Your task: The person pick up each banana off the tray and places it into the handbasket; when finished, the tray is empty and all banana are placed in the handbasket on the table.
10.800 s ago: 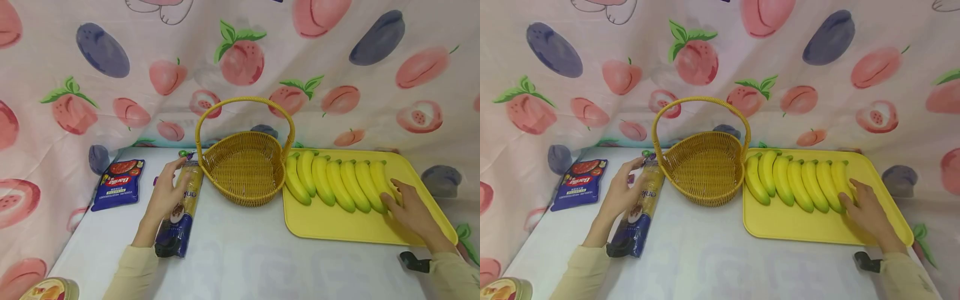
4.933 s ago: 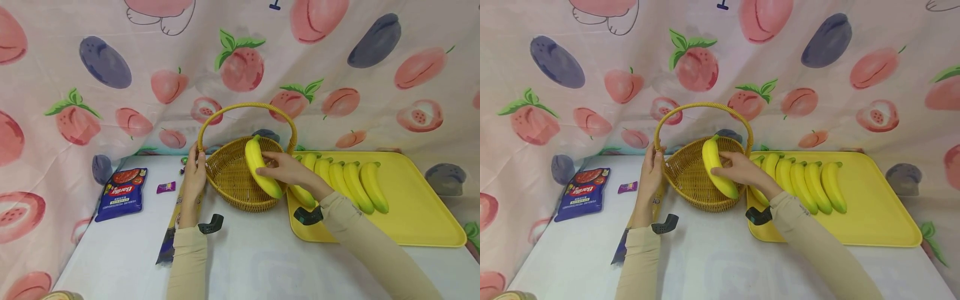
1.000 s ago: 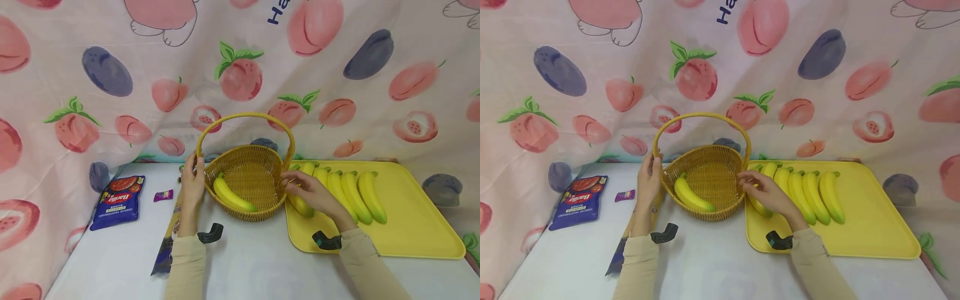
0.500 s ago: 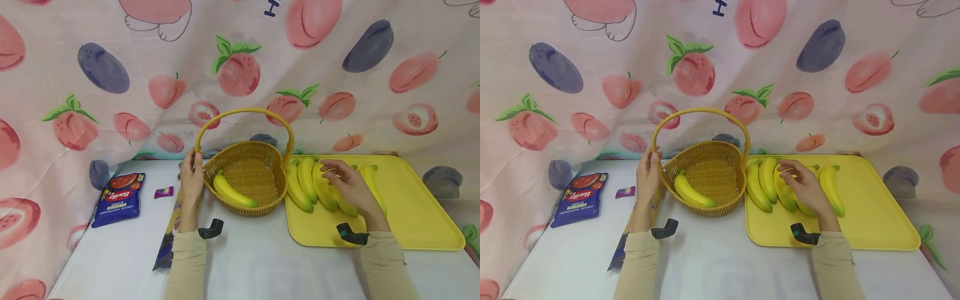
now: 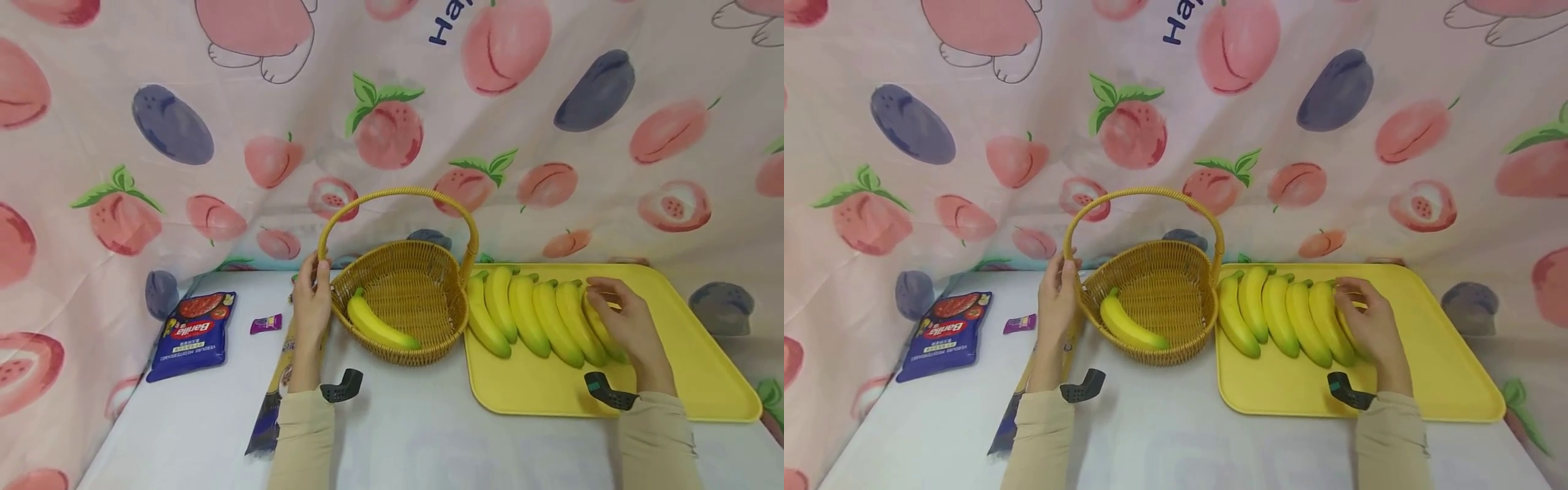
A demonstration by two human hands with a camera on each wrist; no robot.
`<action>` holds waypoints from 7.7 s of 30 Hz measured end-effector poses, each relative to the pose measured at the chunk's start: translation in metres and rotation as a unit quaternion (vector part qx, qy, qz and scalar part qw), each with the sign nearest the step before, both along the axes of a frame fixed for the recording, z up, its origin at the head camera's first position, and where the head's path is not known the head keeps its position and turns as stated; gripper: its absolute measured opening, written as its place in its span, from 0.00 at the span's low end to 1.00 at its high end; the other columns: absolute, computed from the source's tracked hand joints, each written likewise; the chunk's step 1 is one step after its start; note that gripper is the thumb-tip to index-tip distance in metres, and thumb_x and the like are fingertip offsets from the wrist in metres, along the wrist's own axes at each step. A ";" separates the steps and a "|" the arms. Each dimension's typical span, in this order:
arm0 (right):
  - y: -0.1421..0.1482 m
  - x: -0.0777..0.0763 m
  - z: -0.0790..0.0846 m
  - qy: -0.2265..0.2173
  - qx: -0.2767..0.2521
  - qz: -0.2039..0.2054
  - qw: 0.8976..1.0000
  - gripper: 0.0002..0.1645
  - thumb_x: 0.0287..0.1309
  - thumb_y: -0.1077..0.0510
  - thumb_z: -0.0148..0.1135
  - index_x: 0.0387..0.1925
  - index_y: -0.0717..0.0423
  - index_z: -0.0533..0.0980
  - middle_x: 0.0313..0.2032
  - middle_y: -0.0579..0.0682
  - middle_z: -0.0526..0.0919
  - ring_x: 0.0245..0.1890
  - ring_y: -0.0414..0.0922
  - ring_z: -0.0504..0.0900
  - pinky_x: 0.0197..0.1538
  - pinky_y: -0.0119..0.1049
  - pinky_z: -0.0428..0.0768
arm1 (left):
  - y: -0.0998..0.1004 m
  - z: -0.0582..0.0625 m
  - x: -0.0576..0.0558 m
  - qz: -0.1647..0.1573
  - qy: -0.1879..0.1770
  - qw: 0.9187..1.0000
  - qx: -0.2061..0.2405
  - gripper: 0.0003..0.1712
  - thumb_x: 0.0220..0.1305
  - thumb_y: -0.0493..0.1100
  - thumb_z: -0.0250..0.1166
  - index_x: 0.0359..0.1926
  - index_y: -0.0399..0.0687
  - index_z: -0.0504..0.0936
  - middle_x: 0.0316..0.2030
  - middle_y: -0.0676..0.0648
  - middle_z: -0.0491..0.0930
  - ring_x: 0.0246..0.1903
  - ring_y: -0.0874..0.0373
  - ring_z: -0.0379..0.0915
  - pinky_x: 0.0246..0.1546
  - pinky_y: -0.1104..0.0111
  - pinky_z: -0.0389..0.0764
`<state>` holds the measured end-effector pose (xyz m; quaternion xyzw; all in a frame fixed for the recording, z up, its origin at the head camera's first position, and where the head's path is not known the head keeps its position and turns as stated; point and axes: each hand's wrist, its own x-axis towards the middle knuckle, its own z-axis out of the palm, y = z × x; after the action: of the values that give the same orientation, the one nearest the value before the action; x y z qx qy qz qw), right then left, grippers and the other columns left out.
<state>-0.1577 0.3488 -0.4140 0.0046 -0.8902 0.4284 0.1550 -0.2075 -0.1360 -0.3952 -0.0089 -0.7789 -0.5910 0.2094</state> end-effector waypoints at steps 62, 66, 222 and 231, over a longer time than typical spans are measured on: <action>0.011 -0.001 -0.008 -0.172 0.019 -0.034 0.984 0.44 0.68 0.43 0.43 0.72 0.66 0.43 0.64 0.76 0.57 0.60 0.70 0.59 0.53 0.61 0.66 | -0.003 0.003 0.002 -0.017 -0.003 1.000 -0.004 0.26 0.72 0.55 0.47 0.65 0.52 0.67 0.55 0.43 0.76 0.62 0.51 0.67 0.66 0.56 0.65; 0.005 0.001 -0.003 -0.157 0.029 -0.017 0.987 0.42 0.68 0.46 0.43 0.71 0.68 0.45 0.63 0.76 0.58 0.59 0.71 0.60 0.52 0.62 0.66 | -0.004 0.001 0.003 -0.011 -0.010 1.000 -0.011 0.26 0.72 0.55 0.47 0.65 0.53 0.67 0.55 0.44 0.76 0.62 0.50 0.67 0.66 0.54 0.64; -0.285 -0.111 0.038 -0.365 0.257 0.386 0.807 0.46 0.58 0.43 0.60 0.71 0.52 0.53 0.70 0.54 0.58 0.66 0.49 0.64 0.64 0.44 0.69 | 0.000 0.041 0.023 -0.052 -0.090 0.994 -0.021 0.24 0.74 0.47 0.45 0.67 0.49 0.64 0.59 0.41 0.73 0.65 0.49 0.62 0.67 0.53 0.62; -0.271 -0.101 0.037 -0.314 0.247 0.373 0.837 0.43 0.62 0.43 0.55 0.72 0.54 0.52 0.66 0.56 0.66 0.65 0.51 0.67 0.66 0.47 0.67 | -0.001 0.038 0.022 -0.057 -0.084 0.995 -0.023 0.24 0.74 0.46 0.45 0.67 0.47 0.63 0.58 0.39 0.73 0.65 0.48 0.62 0.67 0.52 0.62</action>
<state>-0.2590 0.0781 -0.3766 0.2398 -0.8979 0.1985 -0.3111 -0.1853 -0.1372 -0.3572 -0.0085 -0.8055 -0.5825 0.1086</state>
